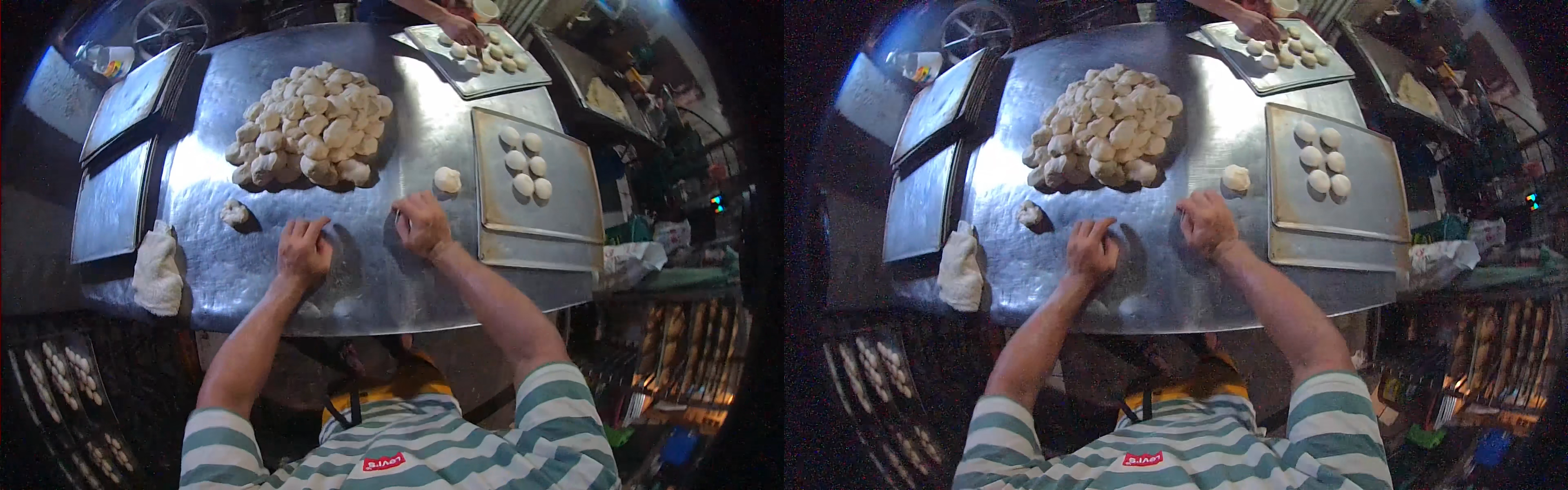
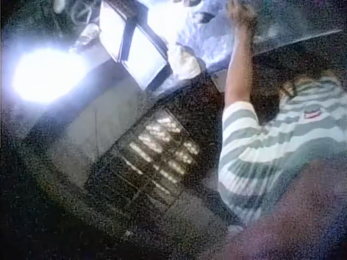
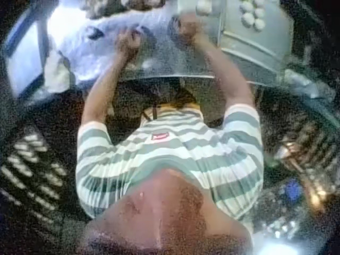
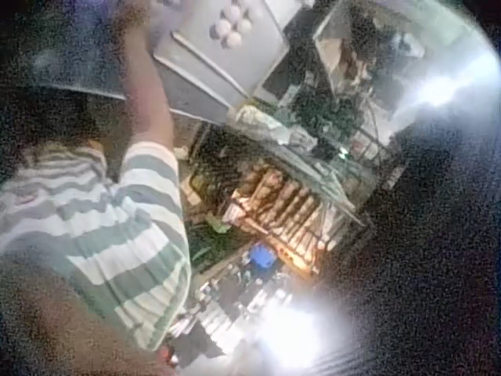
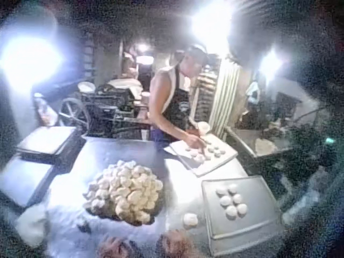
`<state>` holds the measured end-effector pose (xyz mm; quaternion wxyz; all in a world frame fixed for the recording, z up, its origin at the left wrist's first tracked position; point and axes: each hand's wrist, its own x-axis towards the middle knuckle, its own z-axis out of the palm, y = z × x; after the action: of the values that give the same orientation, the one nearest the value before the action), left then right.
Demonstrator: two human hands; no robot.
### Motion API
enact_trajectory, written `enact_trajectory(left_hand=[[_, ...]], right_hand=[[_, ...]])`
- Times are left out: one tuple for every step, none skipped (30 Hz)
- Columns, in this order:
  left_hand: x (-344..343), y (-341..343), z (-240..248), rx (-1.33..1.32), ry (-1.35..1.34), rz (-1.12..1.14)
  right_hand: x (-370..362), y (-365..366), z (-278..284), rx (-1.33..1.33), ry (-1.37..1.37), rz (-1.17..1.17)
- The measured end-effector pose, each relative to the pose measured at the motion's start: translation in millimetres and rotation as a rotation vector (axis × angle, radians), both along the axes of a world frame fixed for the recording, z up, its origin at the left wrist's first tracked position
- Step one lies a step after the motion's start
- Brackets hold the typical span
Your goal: The person portions dough from a large pile, rolls the pieces into balls by hand, and arranges them on metal baking trays. They also brush the tops of the dough balls with a liquid using a brush and place the filled trays onto a multi-tiered rack.
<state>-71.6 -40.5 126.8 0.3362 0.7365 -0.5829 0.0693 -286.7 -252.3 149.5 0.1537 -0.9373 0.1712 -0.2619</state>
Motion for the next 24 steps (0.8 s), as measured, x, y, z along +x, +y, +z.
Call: enact_trajectory(left_hand=[[4, -6, 0, 0.018, -0.003, 0.008], [10, -11, 5, 0.045, -0.003, 0.018], [19, -17, 12, 0.049, -0.020, 0.041], [26, -15, 14, 0.043, -0.015, 0.138], [28, -7, 8, 0.050, -0.008, 0.226], [30, 3, 1, 0.055, -0.002, 0.313], [30, 14, 2, 0.063, 0.018, 0.355], [26, 22, 0, 0.068, 0.044, 0.391], [23, 30, -1, 0.072, 0.071, 0.427], [18, 35, -3, 0.059, 0.147, 0.412], [8, 41, 0, 0.097, 0.150, 0.392], [1, 42, 3, 0.136, 0.154, 0.370], [-7, 37, 14, 0.165, 0.165, 0.346], [-4, 29, 33, 0.336, 0.212, 0.407], [14, 24, 28, 0.313, 0.246, 0.410], [34, 23, 23, 0.294, 0.283, 0.422], [40, 15, 17, 0.200, 0.212, 0.468], [33, 9, 9, 0.216, 0.163, 0.473], [26, -2, 2, 0.227, 0.121, 0.466], [24, -2, -2, 0.293, 0.109, 0.485], [24, 4, -4, 0.361, 0.096, 0.501], [19, 1, -1, 0.417, 0.097, 0.501], [12, 2, 0, 0.423, 0.100, 0.490], [10, 3, 4, 0.423, 0.100, 0.480]], right_hand=[[4, -15, -6, 0.019, 0.056, 0.025], [11, -29, -10, -0.015, 0.029, 0.007], [6, -29, -12, -0.023, 0.002, -0.031], [4, -32, -10, -0.035, -0.040, -0.059], [-2, -26, -11, -0.030, -0.076, -0.097], [-10, -17, -11, -0.021, -0.056, -0.130], [-21, -8, -5, -0.013, -0.035, -0.164], [-32, -3, 1, -0.009, -0.007, -0.203], [-36, 0, 5, 0.036, -0.028, -0.158], [-41, 2, 7, 0.081, -0.045, -0.115], [-48, 8, 7, 0.137, -0.047, -0.074], [-52, 7, 8, 0.184, 0.018, -0.008], [-59, 8, 6, 0.161, 0.037, -0.003], [-57, 7, 4, 0.130, 0.044, 0.011], [-54, 5, 2, 0.099, 0.050, 0.023], [-50, 5, 1, 0.097, 0.038, 0.051], [-54, 6, -1, 0.096, 0.047, 0.068], [-54, 3, -2, 0.086, 0.049, 0.081], [-56, 1, -4, 0.092, 0.057, 0.074], [-59, 2, -6, 0.098, 0.065, 0.065], [-60, 1, -7, 0.105, 0.073, 0.056], [-59, -1, 2, 0.173, 0.129, 0.031], [-52, -1, 17, 0.236, 0.198, 0.006], [-44, -4, 28, 0.293, 0.262, -0.022]])
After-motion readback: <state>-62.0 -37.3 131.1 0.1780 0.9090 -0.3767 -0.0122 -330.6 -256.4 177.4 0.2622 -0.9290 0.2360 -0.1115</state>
